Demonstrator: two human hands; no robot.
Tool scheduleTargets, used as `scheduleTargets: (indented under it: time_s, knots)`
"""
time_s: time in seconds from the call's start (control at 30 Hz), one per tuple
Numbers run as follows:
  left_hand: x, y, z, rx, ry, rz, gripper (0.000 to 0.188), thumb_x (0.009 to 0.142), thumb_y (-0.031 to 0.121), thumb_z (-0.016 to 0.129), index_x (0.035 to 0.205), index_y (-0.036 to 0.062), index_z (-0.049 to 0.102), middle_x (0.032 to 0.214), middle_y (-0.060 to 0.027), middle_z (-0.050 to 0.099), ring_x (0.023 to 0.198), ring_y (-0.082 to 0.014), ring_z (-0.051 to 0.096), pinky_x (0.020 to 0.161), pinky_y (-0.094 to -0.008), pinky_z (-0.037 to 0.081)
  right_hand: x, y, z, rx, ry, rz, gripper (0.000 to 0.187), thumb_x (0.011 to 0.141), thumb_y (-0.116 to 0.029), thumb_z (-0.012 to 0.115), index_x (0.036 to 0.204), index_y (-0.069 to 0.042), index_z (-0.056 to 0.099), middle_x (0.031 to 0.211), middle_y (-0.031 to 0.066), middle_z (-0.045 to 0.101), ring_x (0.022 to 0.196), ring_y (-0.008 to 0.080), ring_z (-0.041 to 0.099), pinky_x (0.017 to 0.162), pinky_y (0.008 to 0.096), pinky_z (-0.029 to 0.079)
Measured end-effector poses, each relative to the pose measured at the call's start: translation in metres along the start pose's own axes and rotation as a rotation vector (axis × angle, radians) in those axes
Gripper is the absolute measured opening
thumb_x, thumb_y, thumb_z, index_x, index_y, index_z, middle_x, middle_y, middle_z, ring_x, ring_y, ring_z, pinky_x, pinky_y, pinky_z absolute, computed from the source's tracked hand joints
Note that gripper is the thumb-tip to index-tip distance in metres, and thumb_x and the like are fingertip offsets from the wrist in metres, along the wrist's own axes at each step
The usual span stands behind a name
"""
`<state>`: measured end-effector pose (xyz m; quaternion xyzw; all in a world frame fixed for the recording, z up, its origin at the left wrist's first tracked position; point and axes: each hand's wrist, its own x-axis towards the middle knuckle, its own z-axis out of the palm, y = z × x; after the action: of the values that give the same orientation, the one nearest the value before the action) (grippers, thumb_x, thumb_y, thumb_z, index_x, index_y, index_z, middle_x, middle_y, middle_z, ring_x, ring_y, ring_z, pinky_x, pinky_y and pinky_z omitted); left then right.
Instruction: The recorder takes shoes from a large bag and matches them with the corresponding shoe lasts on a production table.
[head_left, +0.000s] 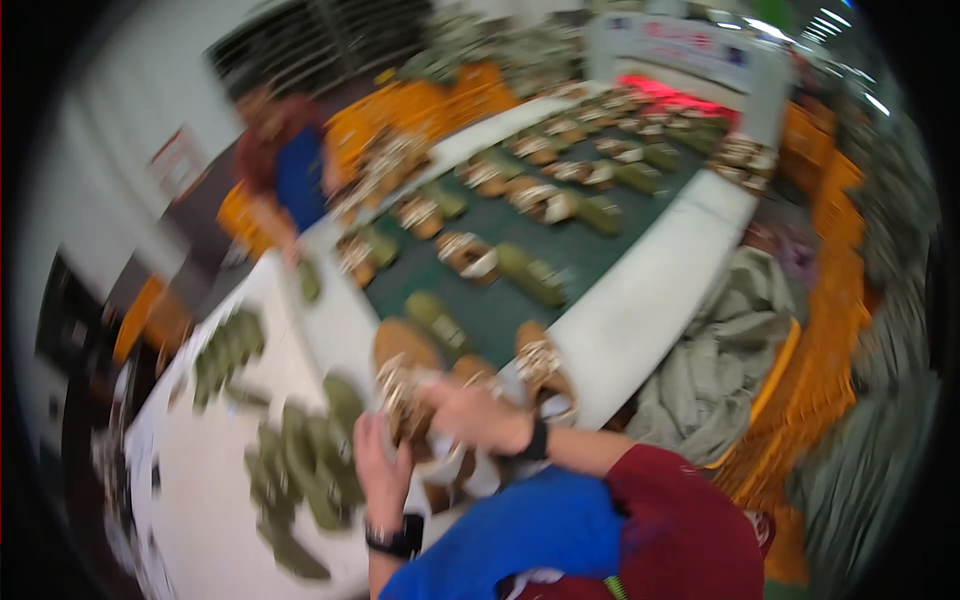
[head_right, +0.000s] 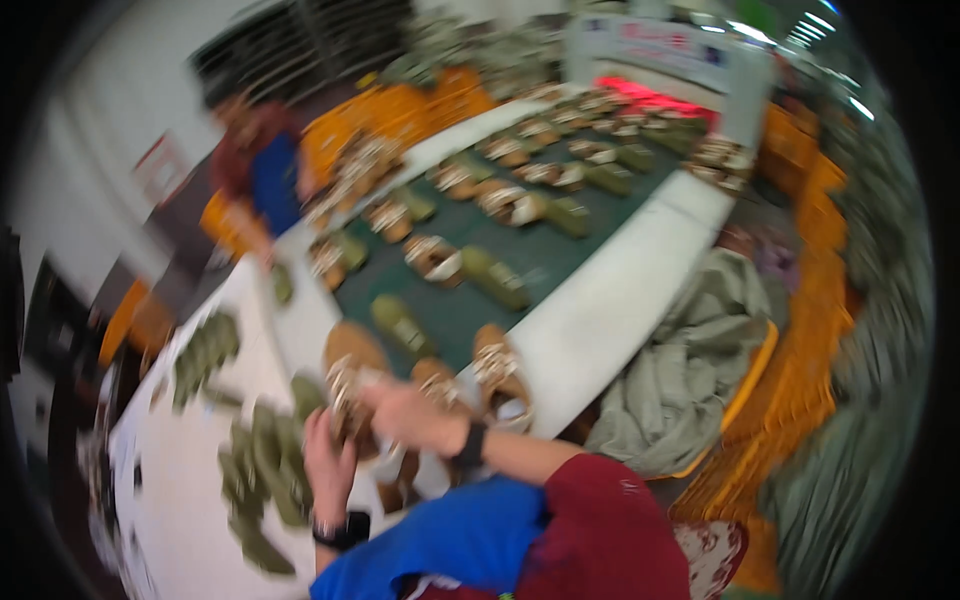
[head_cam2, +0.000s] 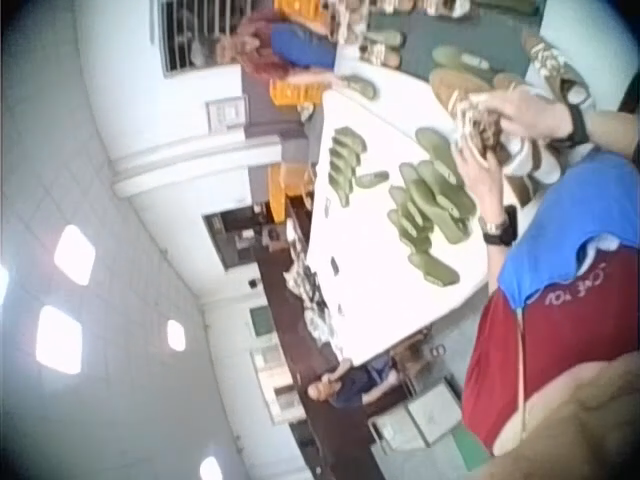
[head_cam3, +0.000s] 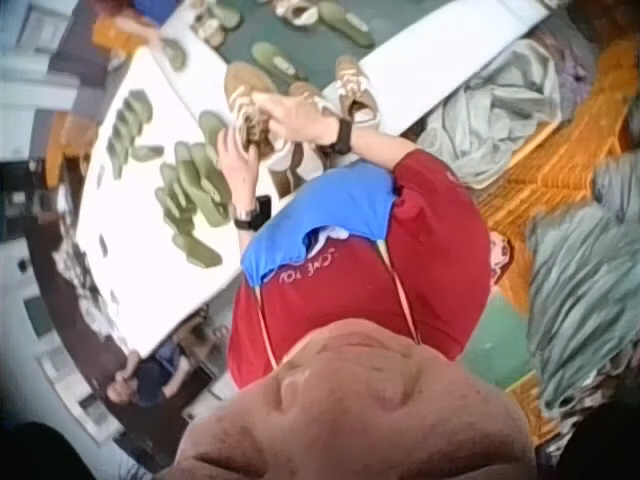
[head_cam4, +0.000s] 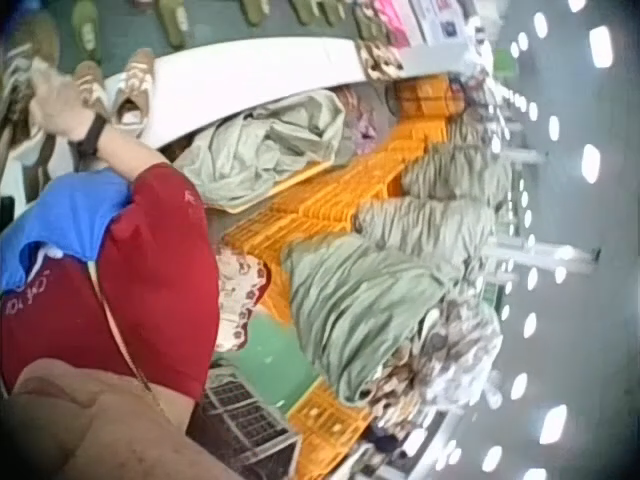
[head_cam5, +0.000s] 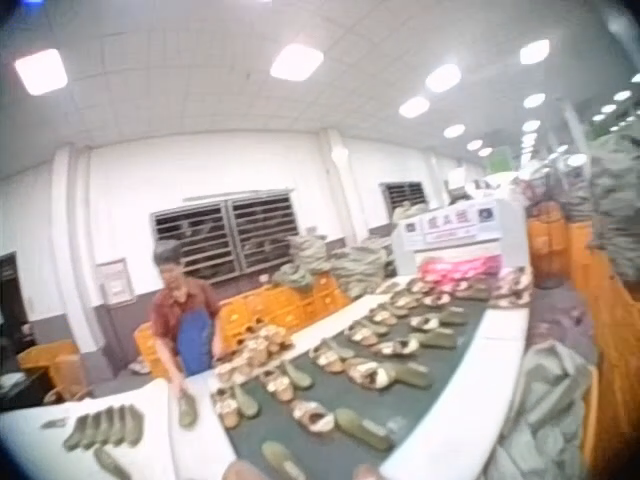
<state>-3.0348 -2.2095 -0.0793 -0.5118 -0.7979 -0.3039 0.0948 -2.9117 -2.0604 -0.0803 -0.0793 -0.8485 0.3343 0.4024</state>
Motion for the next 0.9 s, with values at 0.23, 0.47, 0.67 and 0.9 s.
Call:
scheduleTargets:
  time_s: [0.23, 0.47, 0.67, 0.9]
  knots:
    - [-0.012, 0.012, 0.0, 0.056, -0.186, 0.185, 0.077, 0.063, 0.009, 0.071, 0.131, 0.0016, 0.035, 0.131, -0.0263, 0.035, 0.119, -0.0431, 0.038, 0.1, -0.0448, 0.033, -0.017, -0.004, 0.024, -0.014, -0.107, 0.066, 0.041, 0.076, -0.007, 0.05, 0.116, -0.01, 0.048, 0.093, 0.0131, 0.063, 0.073, 0.0345, 0.062, 0.058, 0.0426, 0.049]
    - [0.019, 0.0, 0.004, 0.002, -0.082, 0.182, 0.039, 0.074, 0.014, 0.062, 0.11, 0.0017, 0.053, 0.102, -0.0179, 0.055, 0.085, -0.0371, 0.057, 0.069, -0.0413, 0.049, -0.011, -0.023, -0.008, -0.07, -0.403, -0.167, 0.036, 0.078, -0.035, 0.061, 0.105, -0.013, 0.054, 0.098, 0.0099, 0.054, 0.076, 0.0305, 0.06, 0.061, 0.0413, 0.049]
    - [0.032, 0.003, 0.007, -0.095, -0.026, 0.057, 0.053, 0.076, 0.013, 0.064, 0.124, 0.0021, 0.045, 0.12, -0.0219, 0.049, 0.103, -0.0384, 0.052, 0.084, -0.0405, 0.047, 0.033, 0.008, -0.029, -0.139, -0.706, -0.062, 0.028, 0.074, -0.025, 0.064, 0.098, -0.011, 0.061, 0.081, 0.0142, 0.063, 0.078, 0.0335, 0.062, 0.068, 0.0433, 0.049]
    - [-0.076, -0.077, 0.03, 0.118, -0.226, -0.246, 0.066, 0.073, 0.022, 0.07, 0.127, -0.0009, 0.04, 0.121, -0.0254, 0.046, 0.108, -0.0393, 0.049, 0.09, -0.042, 0.042, 0.128, 0.129, 0.021, -0.112, -0.826, 0.2, 0.034, 0.071, -0.024, 0.065, 0.101, -0.009, 0.061, 0.095, 0.0156, 0.064, 0.089, 0.0312, 0.061, 0.078, 0.0383, 0.048]
